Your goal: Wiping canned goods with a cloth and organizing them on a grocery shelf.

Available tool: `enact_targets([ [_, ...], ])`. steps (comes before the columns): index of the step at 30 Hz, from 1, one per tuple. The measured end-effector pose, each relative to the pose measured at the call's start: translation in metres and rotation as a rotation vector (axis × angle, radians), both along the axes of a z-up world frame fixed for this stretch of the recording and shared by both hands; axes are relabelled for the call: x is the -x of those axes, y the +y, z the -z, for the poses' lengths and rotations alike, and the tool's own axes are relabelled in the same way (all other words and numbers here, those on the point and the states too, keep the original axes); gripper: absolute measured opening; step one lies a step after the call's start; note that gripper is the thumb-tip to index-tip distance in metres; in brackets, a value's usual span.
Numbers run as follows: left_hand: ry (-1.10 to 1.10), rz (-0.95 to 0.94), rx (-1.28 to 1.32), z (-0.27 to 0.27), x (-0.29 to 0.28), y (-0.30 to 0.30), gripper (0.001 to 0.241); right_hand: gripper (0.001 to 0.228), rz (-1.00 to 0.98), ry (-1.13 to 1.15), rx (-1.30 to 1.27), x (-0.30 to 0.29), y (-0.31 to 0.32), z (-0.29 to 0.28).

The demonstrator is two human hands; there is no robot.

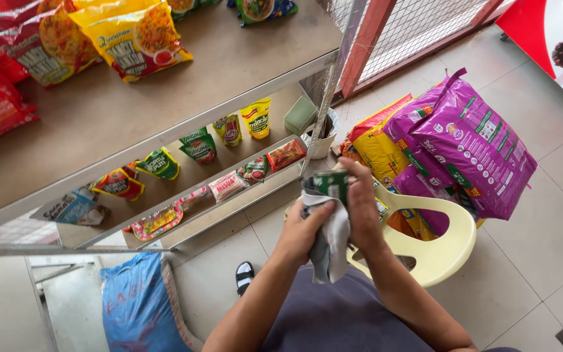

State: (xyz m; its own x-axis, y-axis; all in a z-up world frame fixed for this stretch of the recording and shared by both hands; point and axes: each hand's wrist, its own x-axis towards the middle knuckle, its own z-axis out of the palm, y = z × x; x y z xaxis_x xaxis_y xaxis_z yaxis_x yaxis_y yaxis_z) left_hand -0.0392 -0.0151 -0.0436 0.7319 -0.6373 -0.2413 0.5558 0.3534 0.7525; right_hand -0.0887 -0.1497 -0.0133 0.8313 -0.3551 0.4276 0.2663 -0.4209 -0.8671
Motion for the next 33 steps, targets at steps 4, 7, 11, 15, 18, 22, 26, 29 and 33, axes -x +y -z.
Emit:
enact_targets([
  [4,0.006,0.106,-0.047,-0.008,0.014,-0.002,0.044,0.053,-0.220,0.010,-0.750,0.000,-0.008,-0.007],
  [7,-0.203,0.092,-0.101,-0.021,0.014,0.003,0.046,0.053,-0.187,0.059,-0.851,-0.002,-0.006,-0.013],
  [11,-0.373,-0.011,-0.104,-0.035,0.018,0.003,0.050,0.050,-0.248,0.068,-0.845,-0.002,-0.011,-0.004],
  [15,-0.584,-0.184,-0.239,-0.045,0.026,0.008,0.049,0.044,-0.341,0.080,-0.886,-0.008,-0.016,-0.001],
  [18,-0.745,-0.280,-0.371,-0.037,0.034,0.009,0.049,0.053,-0.478,0.055,-0.853,-0.013,-0.015,-0.011],
  [22,-0.952,-0.391,-0.469,-0.033,0.034,0.014,0.058,0.081,-0.744,0.067,-0.761,-0.014,-0.001,-0.038],
  [26,-0.938,-0.369,-0.437,-0.034,0.025,0.026,0.059,0.098,-0.641,0.171,-0.688,-0.009,-0.003,-0.010],
  [29,-0.745,-0.200,-0.264,-0.015,0.018,0.033,0.062,0.094,-0.551,0.213,-0.557,-0.012,-0.004,-0.012],
  [33,-0.479,-0.107,0.002,0.003,0.010,0.035,0.065,0.098,-0.683,0.240,-0.377,-0.010,-0.009,-0.018],
])
